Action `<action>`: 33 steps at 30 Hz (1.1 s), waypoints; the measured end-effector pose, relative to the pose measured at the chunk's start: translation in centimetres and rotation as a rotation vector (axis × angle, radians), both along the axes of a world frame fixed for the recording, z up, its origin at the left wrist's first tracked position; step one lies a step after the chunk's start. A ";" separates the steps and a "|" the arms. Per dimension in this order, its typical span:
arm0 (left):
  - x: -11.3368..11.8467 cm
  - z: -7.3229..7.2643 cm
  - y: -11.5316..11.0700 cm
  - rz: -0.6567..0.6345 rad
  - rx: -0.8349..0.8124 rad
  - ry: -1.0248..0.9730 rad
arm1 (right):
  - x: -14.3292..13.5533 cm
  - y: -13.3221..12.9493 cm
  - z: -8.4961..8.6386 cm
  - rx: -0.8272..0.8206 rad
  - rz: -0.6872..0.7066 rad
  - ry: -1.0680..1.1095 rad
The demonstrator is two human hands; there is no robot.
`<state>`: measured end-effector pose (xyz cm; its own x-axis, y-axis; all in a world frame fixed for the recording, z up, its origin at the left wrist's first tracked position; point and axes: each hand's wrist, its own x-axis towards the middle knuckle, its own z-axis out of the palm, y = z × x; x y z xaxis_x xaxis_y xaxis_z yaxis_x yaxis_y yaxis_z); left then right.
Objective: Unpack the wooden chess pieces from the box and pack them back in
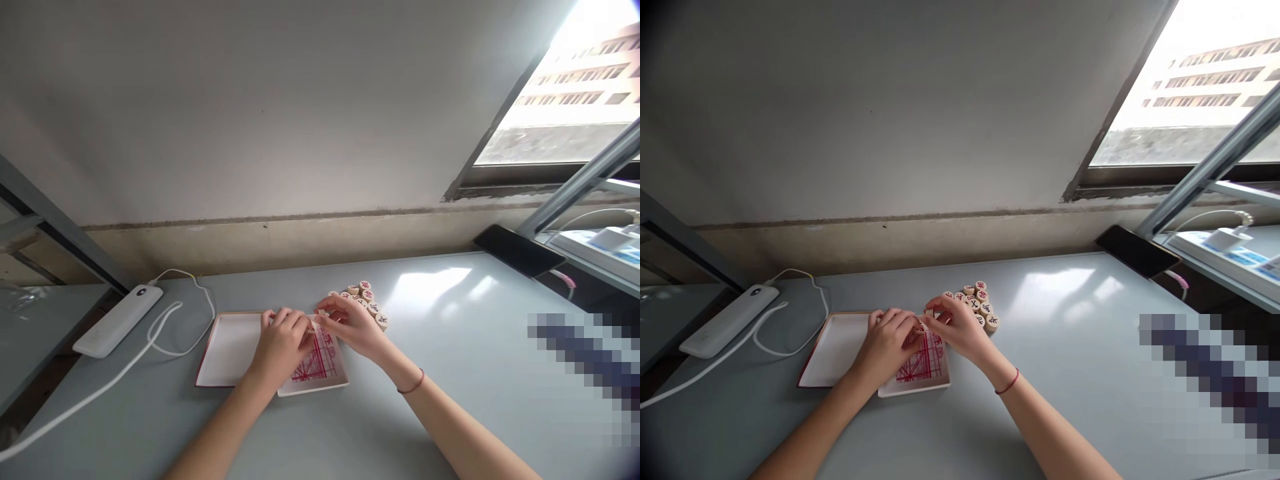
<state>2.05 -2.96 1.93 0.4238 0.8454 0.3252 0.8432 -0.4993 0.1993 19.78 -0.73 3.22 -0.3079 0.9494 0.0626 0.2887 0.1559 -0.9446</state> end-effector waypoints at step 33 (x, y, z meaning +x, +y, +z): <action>-0.7 -0.4 0.1 0.020 -0.163 -0.024 | -1.2 -0.8 -1.9 0.685 0.099 -0.739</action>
<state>1.35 -2.88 1.50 0.3999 0.8962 0.1923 0.8469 -0.4415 0.2964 18.55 -1.51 1.32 -0.5653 0.7489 0.3458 0.7214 0.6522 -0.2328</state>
